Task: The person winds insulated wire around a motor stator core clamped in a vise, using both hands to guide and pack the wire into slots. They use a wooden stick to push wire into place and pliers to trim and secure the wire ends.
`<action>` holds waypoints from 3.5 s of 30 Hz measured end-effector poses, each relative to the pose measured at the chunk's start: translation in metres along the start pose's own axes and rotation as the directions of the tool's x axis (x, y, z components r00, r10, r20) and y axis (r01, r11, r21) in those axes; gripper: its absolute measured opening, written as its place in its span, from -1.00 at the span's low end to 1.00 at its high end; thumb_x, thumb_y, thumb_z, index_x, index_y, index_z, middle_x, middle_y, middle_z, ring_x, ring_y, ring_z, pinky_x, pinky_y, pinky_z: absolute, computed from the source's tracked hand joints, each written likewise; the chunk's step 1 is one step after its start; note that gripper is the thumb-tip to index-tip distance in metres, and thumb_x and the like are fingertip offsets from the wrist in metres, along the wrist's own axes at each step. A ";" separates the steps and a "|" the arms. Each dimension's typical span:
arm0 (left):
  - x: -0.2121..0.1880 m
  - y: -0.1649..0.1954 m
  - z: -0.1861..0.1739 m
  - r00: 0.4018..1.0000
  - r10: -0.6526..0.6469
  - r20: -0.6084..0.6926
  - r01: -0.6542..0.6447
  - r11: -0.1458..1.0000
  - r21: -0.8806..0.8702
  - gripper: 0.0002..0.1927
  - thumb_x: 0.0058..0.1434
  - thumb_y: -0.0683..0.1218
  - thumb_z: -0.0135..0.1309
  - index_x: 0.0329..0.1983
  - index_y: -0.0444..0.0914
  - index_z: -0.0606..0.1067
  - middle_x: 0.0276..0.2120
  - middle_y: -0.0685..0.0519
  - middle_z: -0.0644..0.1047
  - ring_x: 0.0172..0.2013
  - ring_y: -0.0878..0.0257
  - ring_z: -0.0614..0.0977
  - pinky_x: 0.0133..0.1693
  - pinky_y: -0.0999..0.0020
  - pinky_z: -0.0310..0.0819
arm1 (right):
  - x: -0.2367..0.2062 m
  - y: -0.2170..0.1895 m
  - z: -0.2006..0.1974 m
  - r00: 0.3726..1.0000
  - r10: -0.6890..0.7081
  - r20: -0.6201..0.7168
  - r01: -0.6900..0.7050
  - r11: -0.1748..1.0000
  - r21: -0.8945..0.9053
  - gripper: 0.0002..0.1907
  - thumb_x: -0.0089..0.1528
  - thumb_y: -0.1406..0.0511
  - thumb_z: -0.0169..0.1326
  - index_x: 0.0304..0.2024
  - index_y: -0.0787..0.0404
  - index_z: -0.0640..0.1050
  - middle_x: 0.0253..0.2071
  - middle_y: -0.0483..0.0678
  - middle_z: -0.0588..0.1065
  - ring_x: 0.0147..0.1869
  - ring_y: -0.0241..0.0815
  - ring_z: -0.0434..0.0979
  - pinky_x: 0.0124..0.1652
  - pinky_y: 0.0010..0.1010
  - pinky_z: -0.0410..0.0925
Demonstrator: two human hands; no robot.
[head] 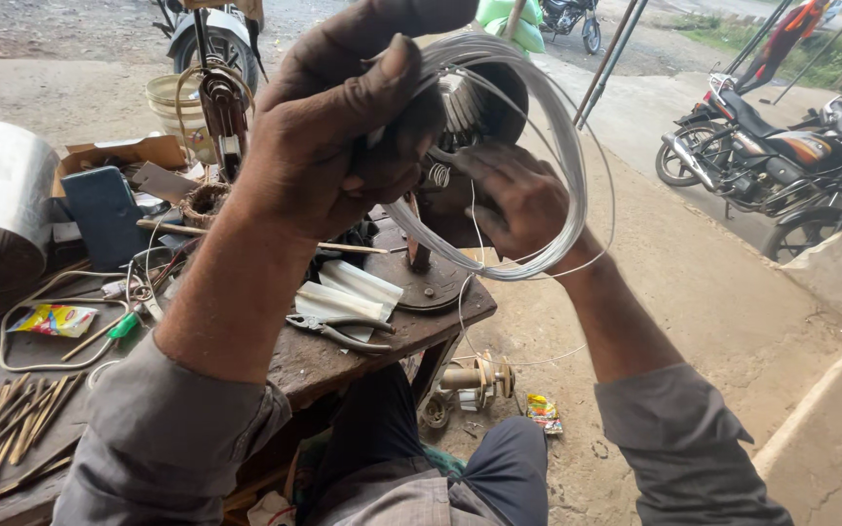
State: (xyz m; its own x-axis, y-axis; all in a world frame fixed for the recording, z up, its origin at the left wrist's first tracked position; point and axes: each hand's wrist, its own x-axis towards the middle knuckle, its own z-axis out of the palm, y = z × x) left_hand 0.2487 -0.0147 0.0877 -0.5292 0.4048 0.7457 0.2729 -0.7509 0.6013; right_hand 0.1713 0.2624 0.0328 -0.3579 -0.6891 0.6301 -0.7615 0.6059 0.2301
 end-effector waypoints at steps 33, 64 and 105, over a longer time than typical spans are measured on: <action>0.008 -0.044 -0.032 0.998 0.054 -0.035 -0.043 0.967 0.252 -0.53 0.46 -0.11 0.31 0.25 -0.38 0.35 -0.25 -0.09 0.59 -0.51 0.36 0.49 -0.54 0.51 0.31 | -0.083 -0.153 0.094 0.983 0.183 -0.020 -0.157 0.887 0.435 -0.77 0.24 0.31 0.27 -0.09 0.27 0.59 -0.21 0.10 0.60 -0.13 0.04 0.65 -0.09 -0.21 0.51; -0.029 -0.130 -0.079 0.990 -0.070 -0.122 0.075 0.997 0.035 -0.77 0.27 -0.18 0.27 -0.07 -0.38 0.55 -0.31 -0.03 0.64 -0.33 0.31 0.69 -0.26 0.43 0.67 | -0.112 -0.199 0.064 0.935 0.124 0.333 -0.348 0.132 0.928 -0.14 0.15 0.21 0.33 0.41 0.21 0.22 0.02 0.26 0.52 0.01 0.21 0.56 0.03 -0.09 0.44; -0.002 -0.152 -0.057 0.974 -0.224 0.024 0.192 0.883 0.429 -0.89 0.12 -0.22 0.24 -0.28 -0.32 0.59 -0.42 0.12 0.60 -0.39 0.44 0.60 -0.30 0.48 0.54 | -0.001 0.034 -0.008 0.926 0.355 -0.129 -0.376 0.902 -0.215 -0.82 0.30 0.37 0.26 -0.04 0.15 0.68 -0.20 0.05 0.59 -0.23 0.00 0.66 -0.24 -0.19 0.51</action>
State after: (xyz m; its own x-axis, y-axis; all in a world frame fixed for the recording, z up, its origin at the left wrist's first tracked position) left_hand 0.1627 0.0688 -0.0211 -0.5574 0.5752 0.5987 0.4835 -0.3614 0.7973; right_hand 0.1503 0.2869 0.0460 -0.5319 -0.3715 0.7610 -0.4362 0.8904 0.1299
